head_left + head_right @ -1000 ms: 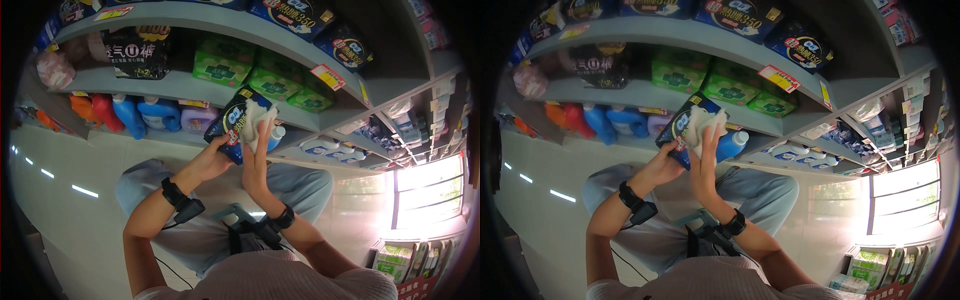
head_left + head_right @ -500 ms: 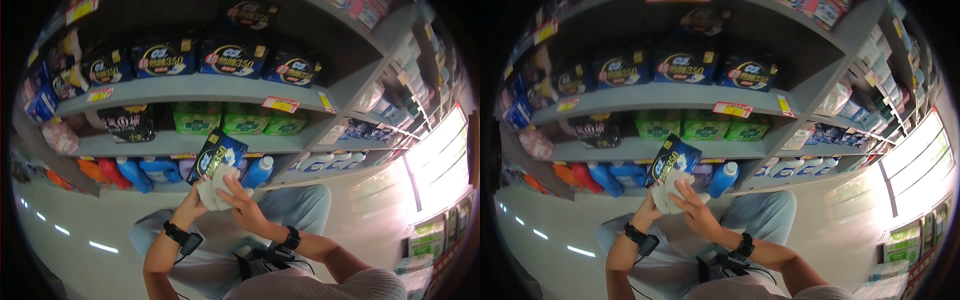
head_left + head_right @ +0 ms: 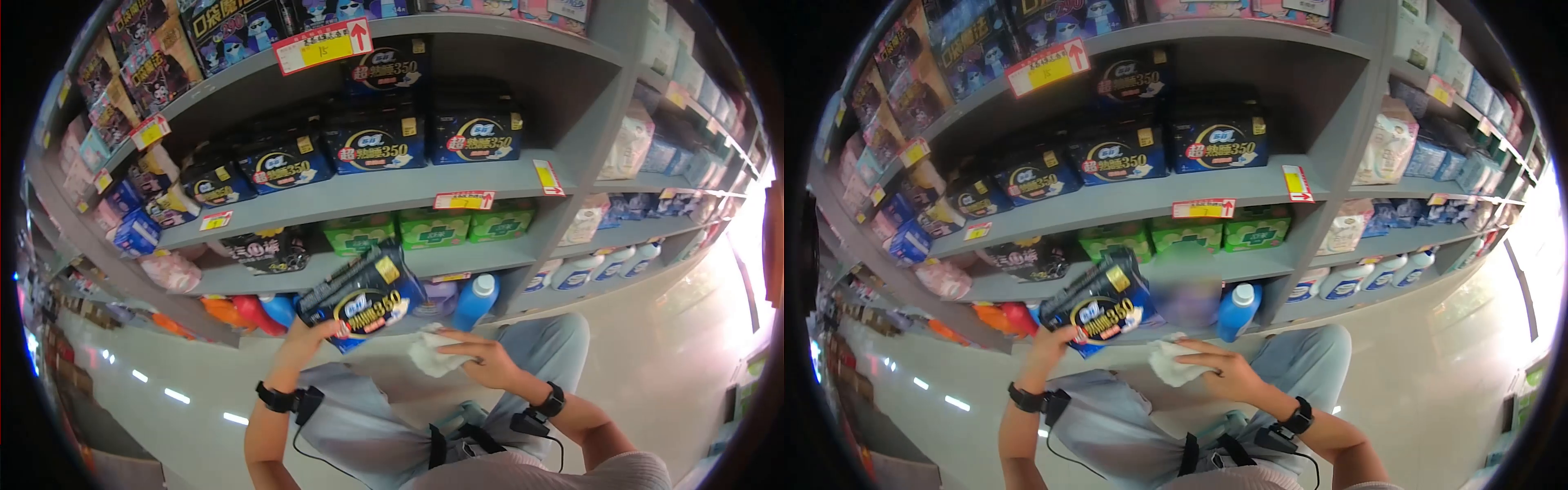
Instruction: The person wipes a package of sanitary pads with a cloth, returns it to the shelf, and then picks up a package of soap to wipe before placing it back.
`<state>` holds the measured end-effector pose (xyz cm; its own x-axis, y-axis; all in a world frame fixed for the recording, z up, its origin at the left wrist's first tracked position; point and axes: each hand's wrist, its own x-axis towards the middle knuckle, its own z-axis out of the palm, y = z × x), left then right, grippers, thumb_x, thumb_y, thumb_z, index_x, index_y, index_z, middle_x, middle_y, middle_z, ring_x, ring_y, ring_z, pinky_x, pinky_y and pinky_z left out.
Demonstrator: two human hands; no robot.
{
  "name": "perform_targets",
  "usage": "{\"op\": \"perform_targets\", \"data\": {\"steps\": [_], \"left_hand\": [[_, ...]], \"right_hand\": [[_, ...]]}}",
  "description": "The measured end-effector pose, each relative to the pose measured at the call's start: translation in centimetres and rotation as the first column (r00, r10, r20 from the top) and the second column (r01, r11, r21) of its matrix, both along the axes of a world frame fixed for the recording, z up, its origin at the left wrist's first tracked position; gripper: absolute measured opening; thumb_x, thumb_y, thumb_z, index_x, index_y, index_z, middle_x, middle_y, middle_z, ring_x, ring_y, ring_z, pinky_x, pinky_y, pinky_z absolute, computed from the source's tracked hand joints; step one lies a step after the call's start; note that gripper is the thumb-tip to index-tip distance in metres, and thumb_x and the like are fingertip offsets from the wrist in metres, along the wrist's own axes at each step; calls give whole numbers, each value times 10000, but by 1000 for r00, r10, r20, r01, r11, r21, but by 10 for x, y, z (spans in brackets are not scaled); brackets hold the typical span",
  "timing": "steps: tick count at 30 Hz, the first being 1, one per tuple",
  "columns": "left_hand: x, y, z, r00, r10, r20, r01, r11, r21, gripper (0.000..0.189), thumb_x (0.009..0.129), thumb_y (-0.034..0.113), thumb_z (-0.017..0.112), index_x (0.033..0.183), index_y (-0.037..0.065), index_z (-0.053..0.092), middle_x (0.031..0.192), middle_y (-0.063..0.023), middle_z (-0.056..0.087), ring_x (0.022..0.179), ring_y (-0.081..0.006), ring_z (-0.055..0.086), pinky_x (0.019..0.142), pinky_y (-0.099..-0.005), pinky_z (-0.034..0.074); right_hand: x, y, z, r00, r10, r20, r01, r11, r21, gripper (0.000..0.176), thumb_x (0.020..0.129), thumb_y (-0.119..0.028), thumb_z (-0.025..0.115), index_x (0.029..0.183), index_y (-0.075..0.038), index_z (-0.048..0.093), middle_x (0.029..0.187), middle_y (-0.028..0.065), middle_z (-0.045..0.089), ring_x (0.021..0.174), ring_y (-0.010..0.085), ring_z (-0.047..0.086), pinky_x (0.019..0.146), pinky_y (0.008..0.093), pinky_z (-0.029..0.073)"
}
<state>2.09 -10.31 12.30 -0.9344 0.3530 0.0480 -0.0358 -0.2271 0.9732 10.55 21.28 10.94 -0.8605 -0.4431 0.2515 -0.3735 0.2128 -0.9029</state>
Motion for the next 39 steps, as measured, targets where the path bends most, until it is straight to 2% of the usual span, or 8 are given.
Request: {"op": "perform_targets", "data": {"steps": [4,6,22,25,29,30,32,39], "left_hand": [[-18,-26,70,957,281,-73,-287,953,-95,448,757,99,611,1166,12,450,973,-60,580,769,-132,578,697,-284,486],[-33,-27,116,882,330,-335,-393,909,-140,403,799,131,586,1160,13,451,991,-66,576,844,-140,573,717,-284,480],[-202,-27,221,842,435,-319,-405,901,158,403,849,167,576,1198,24,433,1202,-101,491,1105,-188,468,939,-322,368],[-229,-42,221,575,-29,-818,-805,160,-572,453,819,-75,390,1248,67,420,1318,-192,360,1231,-301,333,997,-306,293],[-235,-41,223,668,-73,-741,-741,28,-671,468,806,-34,437,1258,83,415,1318,-188,365,1246,-290,322,1011,-320,269],[-237,-38,223,667,-74,-741,-742,29,-670,468,806,-34,437,1258,83,415,1318,-188,365,1246,-290,322,1011,-320,269],[-238,-31,220,771,484,-414,-631,672,-388,494,803,162,599,1249,56,416,1287,-143,416,1210,-230,368,995,-306,266],[-230,-18,230,782,373,-500,-608,633,-479,582,759,309,679,1214,40,436,1235,-83,462,1165,-169,381,965,-273,262]], "right_hand": [[3,19,-5,999,-4,38,3,1000,27,519,630,138,404,1057,-72,612,1281,94,460,1205,251,412,974,308,359],[6,26,-10,999,19,47,-20,1000,12,517,629,135,405,1054,-71,614,1278,95,463,1197,254,422,965,304,365],[9,68,-18,991,-103,79,112,988,-111,505,625,123,410,1037,-72,627,1246,108,494,1144,262,477,914,297,405],[11,72,-17,985,-134,107,146,983,-111,500,628,121,411,1037,-72,626,1242,106,499,1133,261,486,907,297,409],[8,74,-18,982,-155,108,167,979,-120,494,630,119,413,1033,-70,627,1241,106,500,1125,259,493,898,294,414],[8,73,-18,982,-153,106,166,978,-125,491,632,118,414,1033,-69,626,1241,106,501,1124,259,493,894,293,416],[7,73,-19,983,-150,107,164,978,-129,488,633,118,415,1032,-69,625,1240,106,502,1123,259,494,891,293,418],[3,69,-22,987,-117,111,131,984,-122,481,650,109,409,1042,-75,619,1254,99,490,1133,252,485,890,289,416]]}}
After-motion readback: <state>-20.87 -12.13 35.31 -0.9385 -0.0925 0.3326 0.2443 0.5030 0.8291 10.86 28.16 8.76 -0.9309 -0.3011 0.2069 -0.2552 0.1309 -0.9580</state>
